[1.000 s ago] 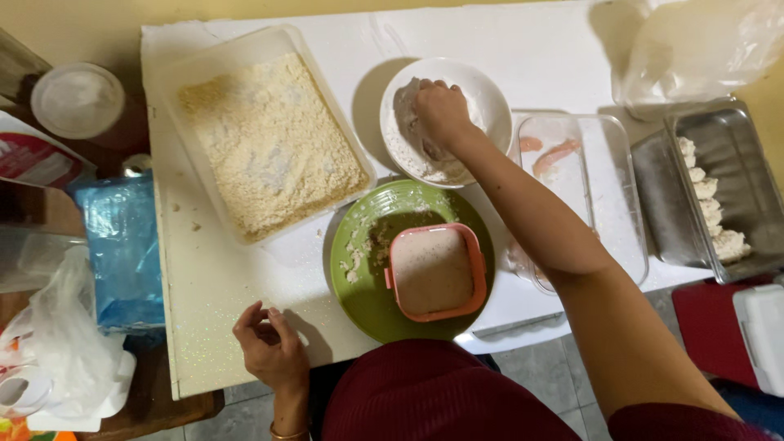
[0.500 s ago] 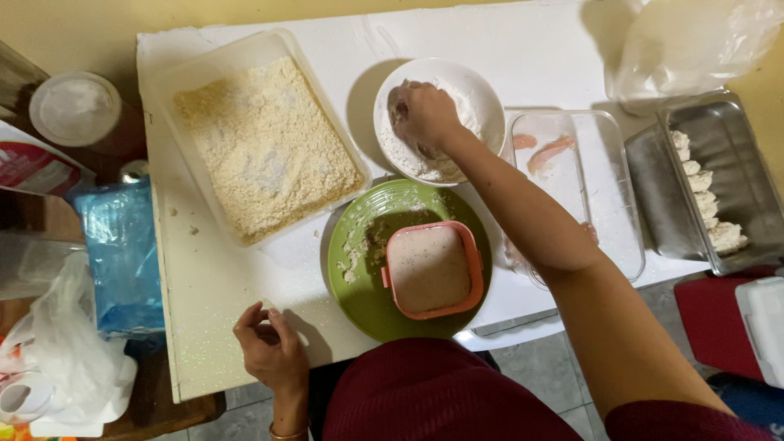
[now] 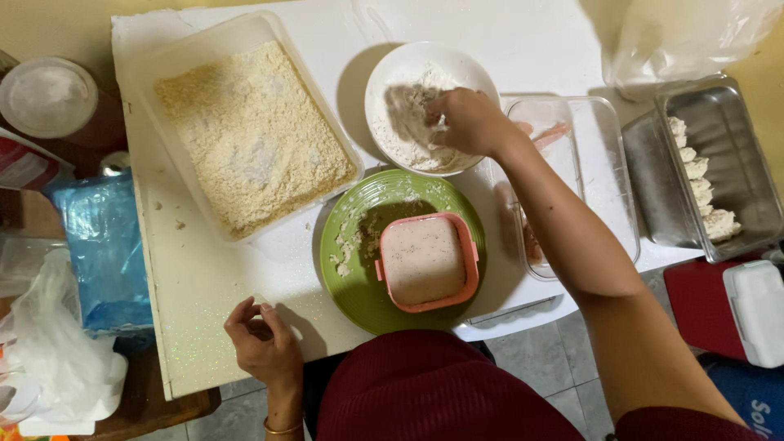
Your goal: The person coats raw chicken pieces by first dredging them in flour, then dipping them in a liquid, and finally pressing them into breadcrumbs. The breaded pieces are placed into a metal tray. The process is repeated for multiple pieces.
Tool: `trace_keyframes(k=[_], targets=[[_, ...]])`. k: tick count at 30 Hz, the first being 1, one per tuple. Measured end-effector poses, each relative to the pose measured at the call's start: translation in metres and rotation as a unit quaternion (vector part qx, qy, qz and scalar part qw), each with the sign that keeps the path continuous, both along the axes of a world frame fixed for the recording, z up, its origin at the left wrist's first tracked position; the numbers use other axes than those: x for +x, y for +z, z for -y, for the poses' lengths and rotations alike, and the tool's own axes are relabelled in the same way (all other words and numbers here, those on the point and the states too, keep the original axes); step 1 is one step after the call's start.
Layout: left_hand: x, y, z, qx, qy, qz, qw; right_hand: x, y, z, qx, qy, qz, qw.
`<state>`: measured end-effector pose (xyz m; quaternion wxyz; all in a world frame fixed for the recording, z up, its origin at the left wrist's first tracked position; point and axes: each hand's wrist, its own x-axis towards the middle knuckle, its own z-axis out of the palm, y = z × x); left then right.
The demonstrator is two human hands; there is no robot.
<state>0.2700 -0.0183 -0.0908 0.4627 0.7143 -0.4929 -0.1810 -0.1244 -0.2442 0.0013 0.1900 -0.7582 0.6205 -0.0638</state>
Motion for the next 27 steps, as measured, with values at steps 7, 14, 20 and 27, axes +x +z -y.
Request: trace_keyframes(k=[7, 14, 20, 27], targets=[[0.001, -0.001, 0.000, 0.009, -0.003, 0.007, 1.000, 0.017, -0.028, 0.025, -0.013, -0.108, -0.042, 0.993], [0.002, -0.002, 0.000, -0.015, 0.001, -0.017, 1.000, 0.038, -0.054, 0.059, -0.010, -0.106, -0.074, 0.992], [0.002, -0.003, 0.000, 0.002, 0.016, 0.003, 1.000, 0.008, -0.030, 0.060, -0.082, -0.107, 0.148, 0.980], [0.001, -0.002, 0.001, -0.007, 0.008, -0.005, 1.000, -0.021, -0.022, -0.007, -0.020, -0.033, -0.077, 0.996]])
